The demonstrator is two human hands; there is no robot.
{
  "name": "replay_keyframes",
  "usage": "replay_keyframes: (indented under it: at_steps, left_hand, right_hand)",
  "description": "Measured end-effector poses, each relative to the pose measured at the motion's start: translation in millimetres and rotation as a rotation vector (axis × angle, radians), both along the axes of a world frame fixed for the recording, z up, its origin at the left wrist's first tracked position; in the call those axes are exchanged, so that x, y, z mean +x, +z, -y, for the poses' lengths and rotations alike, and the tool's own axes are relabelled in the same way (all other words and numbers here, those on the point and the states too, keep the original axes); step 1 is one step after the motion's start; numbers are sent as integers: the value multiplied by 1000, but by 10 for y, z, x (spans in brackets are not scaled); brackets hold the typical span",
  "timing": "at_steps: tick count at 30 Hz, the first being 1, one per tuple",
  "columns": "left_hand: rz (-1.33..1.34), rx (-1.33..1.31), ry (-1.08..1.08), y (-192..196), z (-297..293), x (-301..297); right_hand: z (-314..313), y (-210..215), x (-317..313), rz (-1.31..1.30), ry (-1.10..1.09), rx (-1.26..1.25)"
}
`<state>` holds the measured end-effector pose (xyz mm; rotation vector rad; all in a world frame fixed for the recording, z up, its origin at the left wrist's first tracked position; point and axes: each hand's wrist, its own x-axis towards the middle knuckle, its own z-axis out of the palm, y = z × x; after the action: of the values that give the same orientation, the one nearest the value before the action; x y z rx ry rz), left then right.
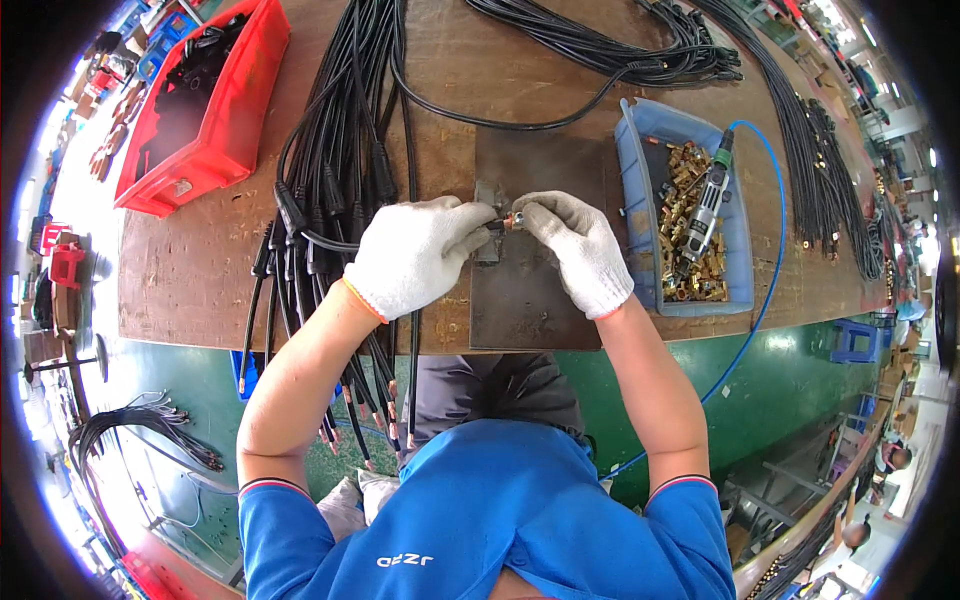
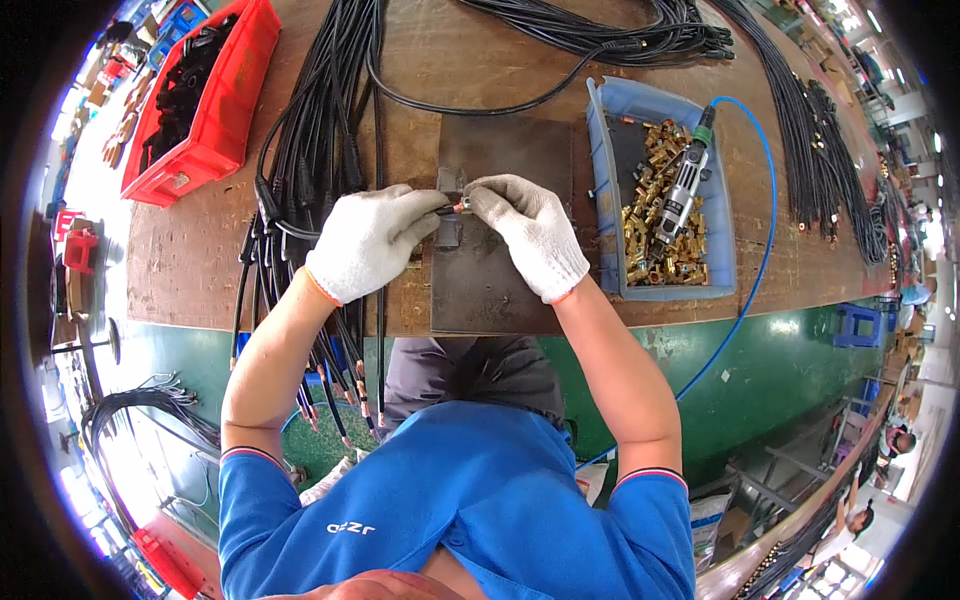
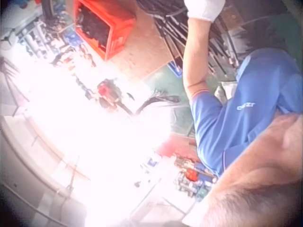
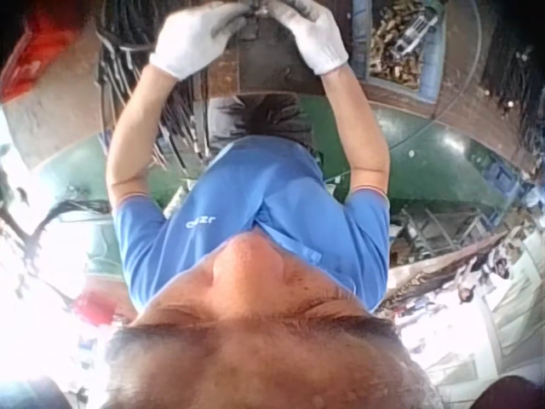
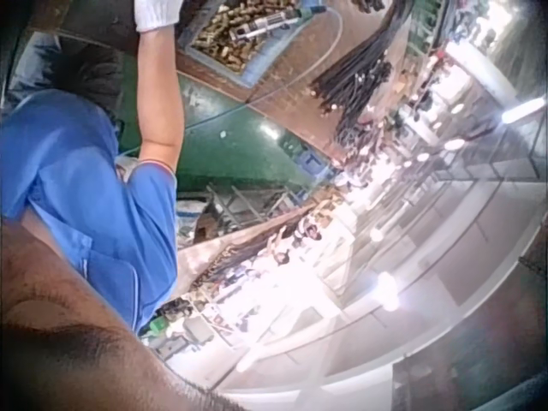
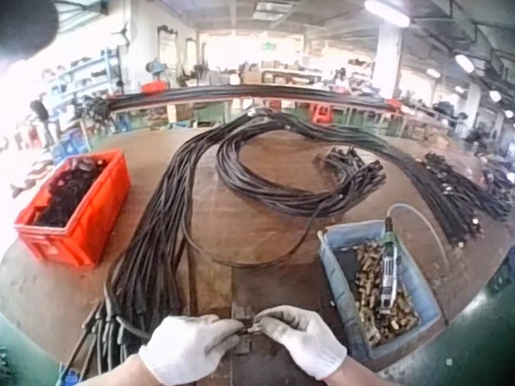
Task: The person selects black cables from a pile and strips the ends to expose copper wires. They then insert brass ferrules onto the exposed wires and use a pneumatic crimping tool to secure them. The finished cables are placed on the table.
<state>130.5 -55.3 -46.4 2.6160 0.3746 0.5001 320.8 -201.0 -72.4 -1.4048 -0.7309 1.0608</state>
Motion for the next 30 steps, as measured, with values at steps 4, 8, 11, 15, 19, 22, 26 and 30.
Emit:
replay_keyframes:
  at_steps: [4, 8, 11, 15, 19, 22, 26, 30]
  left_hand:
    - [42, -54, 4, -17, -46, 0]
    - [50, -40, 26, -26, -39, 1]
    - [31, -20, 46, -29, -14, 8]
    - [-16, 0, 93, -25, 22, 26]
    - [-17, 15, 94, -84, -13, 20]
    - [20, 38, 96, -119, -53, 37]
    - [32, 82, 94, -158, -153, 53]
    - [15, 197, 63, -235, -266, 13]
  right_hand:
    - [-22, -57, 21, -134, 4, -13]
    - [-41, -64, 16, -57, 3, 1]
    - [-62, -41, -26, 10, -9, -3]
    - [-78, 1, -64, -19, -34, -87]
    - [-112, -38, -80, 39, -47, -30]
    - [-155, -63, -83, 162, -37, -1]
    - [-262, -113, -20, 478, -12, 4]
    - [-355, -59, -39, 937, -1, 20]
